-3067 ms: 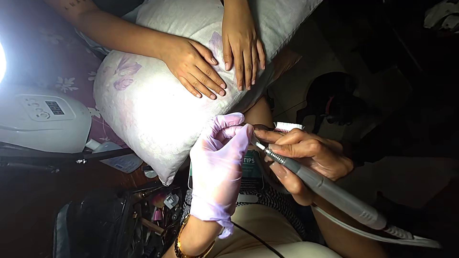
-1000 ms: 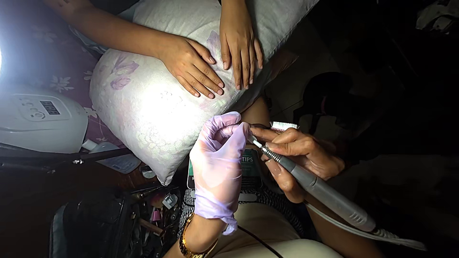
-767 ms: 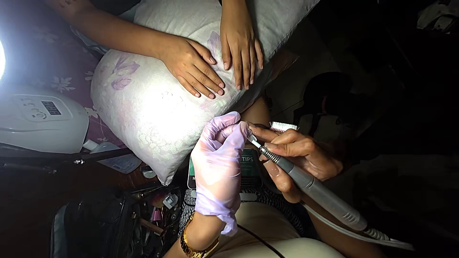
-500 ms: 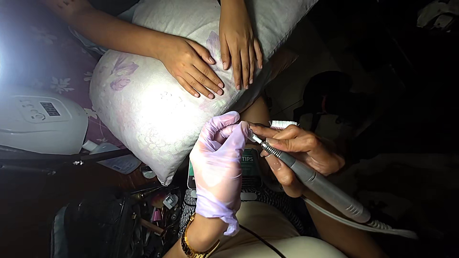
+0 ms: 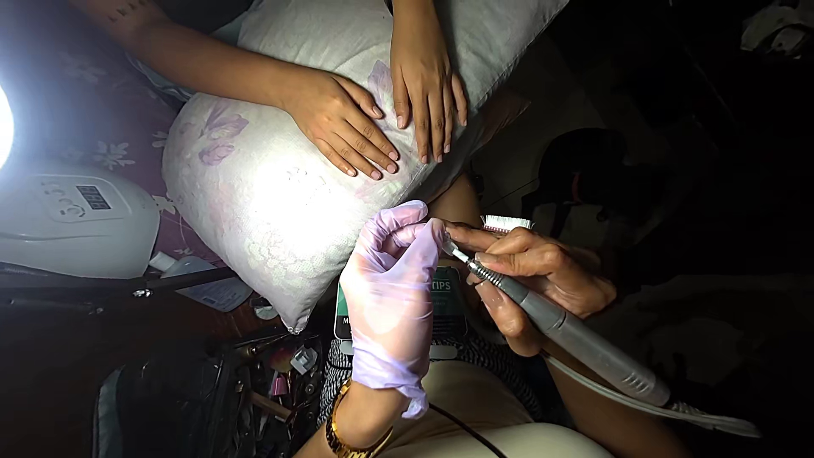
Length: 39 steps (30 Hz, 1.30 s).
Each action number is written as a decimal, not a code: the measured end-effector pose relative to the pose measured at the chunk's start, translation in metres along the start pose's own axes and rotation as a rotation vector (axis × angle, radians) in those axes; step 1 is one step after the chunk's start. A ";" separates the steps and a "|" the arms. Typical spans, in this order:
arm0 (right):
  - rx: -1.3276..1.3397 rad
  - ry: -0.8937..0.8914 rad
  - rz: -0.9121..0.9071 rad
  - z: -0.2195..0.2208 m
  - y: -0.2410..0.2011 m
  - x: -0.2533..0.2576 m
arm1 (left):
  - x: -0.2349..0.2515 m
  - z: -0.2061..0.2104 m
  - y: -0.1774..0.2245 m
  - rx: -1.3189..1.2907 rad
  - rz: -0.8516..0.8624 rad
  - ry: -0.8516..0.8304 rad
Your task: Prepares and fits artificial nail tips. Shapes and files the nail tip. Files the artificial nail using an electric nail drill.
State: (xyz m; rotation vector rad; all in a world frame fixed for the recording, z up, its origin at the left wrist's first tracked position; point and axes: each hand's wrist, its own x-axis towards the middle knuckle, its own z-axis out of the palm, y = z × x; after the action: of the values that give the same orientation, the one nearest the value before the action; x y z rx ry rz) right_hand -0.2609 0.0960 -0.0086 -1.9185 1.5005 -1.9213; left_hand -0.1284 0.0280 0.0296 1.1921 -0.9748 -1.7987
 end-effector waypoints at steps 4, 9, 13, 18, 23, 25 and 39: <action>0.060 -0.011 0.034 -0.003 -0.001 -0.001 | 0.001 0.001 -0.002 -0.027 -0.005 -0.002; 0.091 0.053 0.270 -0.034 0.015 -0.003 | 0.004 -0.009 -0.004 -0.055 -0.026 0.022; -0.244 -0.087 0.512 -0.071 0.067 -0.036 | 0.008 -0.026 -0.012 -0.032 0.010 0.052; -0.268 -0.235 0.737 -0.082 0.103 -0.082 | 0.011 -0.038 -0.015 -0.045 0.028 0.094; -0.244 -0.261 0.786 -0.077 0.110 -0.083 | 0.012 -0.042 -0.013 -0.031 0.038 0.154; -0.307 -0.312 0.728 -0.078 0.107 -0.075 | 0.014 -0.042 -0.014 -0.051 0.046 0.152; -0.495 -1.061 -0.293 -0.009 0.073 0.002 | 0.008 -0.077 -0.007 -0.118 0.108 0.107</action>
State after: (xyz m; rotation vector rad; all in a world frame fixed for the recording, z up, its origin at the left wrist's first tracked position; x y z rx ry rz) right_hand -0.3102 0.0604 -0.0507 -2.7446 1.3802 -0.2828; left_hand -0.0590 0.0094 -0.0012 1.1284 -0.8437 -1.6668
